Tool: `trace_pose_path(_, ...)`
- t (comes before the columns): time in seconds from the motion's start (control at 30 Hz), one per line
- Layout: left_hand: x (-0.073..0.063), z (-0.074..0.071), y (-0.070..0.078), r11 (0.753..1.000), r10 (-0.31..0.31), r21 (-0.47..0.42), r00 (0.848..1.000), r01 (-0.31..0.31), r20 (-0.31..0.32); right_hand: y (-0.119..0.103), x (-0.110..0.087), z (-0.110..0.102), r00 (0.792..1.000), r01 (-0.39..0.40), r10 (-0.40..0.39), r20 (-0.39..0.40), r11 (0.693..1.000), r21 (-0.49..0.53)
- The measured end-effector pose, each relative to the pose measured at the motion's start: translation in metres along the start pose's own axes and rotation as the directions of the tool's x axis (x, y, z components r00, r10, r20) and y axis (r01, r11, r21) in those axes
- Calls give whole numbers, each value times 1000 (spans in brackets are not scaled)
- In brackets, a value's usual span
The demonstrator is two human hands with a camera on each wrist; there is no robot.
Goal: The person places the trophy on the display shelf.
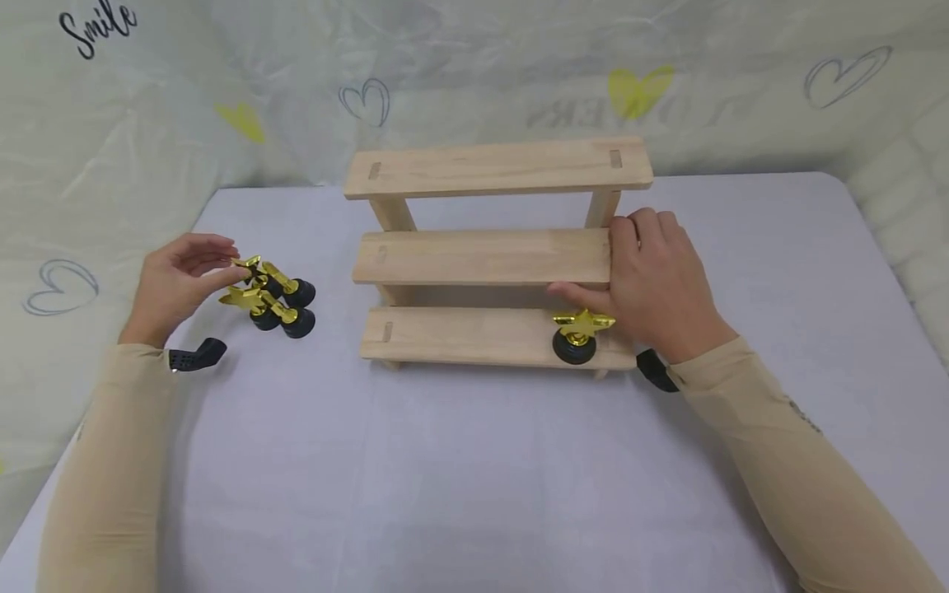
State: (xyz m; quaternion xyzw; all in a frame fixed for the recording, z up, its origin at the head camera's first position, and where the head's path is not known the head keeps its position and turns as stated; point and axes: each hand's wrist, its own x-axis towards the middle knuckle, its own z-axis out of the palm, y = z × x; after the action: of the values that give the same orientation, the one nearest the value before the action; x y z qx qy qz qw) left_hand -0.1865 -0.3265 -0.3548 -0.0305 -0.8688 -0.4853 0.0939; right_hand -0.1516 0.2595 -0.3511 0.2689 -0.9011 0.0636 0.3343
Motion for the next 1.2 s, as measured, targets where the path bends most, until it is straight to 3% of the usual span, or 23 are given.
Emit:
trace_pose_path(0.2, 1, 1, -10, 996, -33, 84, 999, 31, 16, -1, 0, 0, 1000, 0, 1, -18, 1000, 17)
trace_pose_path(0.3, 0, 2, -15, 991, -56, 127, 998, 52, 24, 0, 0, -1, 1000, 4, -4, 9, 1000, -2)
trace_pose_path(0.43, 0, 7, -20, 988, -83, 136, 996, 76, 41, 0, 1, -1, 1000, 6, -6, 8, 1000, 5)
trace_pose_path(0.67, -1, 12, -28, 976, -92, 205, 994, 77, 65, 2, 0, -2, 999, -2, 2, 43, 1000, 5)
trace_pose_path(0.93, -5, 12, -34, 989, -102, 116, 988, 89, 116, 1, 1, 2, 1000, -6, 7, -14, 999, 41)
trace_pose_path(1.2, -6, 13, -42, 986, -121, 125, 991, 114, 52, 0, 1, 4, 999, -18, 20, -34, 997, 78)
